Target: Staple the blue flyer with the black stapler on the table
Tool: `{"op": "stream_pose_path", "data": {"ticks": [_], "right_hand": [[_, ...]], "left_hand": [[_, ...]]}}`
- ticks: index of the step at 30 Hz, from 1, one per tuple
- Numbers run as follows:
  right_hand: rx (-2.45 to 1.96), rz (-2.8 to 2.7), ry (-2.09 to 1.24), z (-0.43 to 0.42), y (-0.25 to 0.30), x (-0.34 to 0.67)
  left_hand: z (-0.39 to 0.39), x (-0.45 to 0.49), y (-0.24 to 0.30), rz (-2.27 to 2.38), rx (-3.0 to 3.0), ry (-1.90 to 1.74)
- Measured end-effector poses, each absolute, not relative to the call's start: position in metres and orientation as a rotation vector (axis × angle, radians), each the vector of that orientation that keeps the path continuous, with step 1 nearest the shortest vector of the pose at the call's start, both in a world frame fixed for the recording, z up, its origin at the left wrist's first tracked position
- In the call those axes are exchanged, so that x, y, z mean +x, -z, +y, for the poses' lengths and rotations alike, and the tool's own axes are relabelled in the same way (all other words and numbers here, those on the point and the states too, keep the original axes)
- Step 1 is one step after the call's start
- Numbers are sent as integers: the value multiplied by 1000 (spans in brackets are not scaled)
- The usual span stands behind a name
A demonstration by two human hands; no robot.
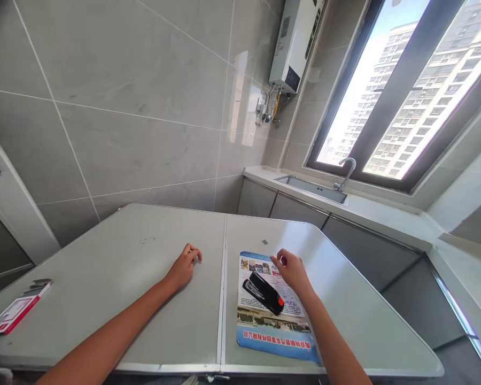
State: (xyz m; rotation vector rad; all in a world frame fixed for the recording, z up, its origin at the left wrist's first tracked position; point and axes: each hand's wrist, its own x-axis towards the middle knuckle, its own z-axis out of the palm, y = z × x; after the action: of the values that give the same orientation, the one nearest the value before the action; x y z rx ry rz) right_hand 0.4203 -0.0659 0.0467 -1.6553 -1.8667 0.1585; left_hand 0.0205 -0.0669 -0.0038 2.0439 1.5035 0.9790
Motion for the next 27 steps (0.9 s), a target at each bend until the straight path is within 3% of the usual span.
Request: {"op": "stream_pose_path", "data": {"ticks": [10,13,17,27], "right_hand": [[-1476,-1692,-549,-151,-19,398],[-1568,-1700,-520,-169,3,393],[-1592,-1772,-506,-163,21,400],[-1359,-2022,-694,-138,1,442]], "left_hand": [[-62,34,-3,1514,2217,-937],[-44,64,-16,1426,2394,-787],[-6,133,-32,1361,2722,-464],[89,243,-25,1147,2846,-312]]}}
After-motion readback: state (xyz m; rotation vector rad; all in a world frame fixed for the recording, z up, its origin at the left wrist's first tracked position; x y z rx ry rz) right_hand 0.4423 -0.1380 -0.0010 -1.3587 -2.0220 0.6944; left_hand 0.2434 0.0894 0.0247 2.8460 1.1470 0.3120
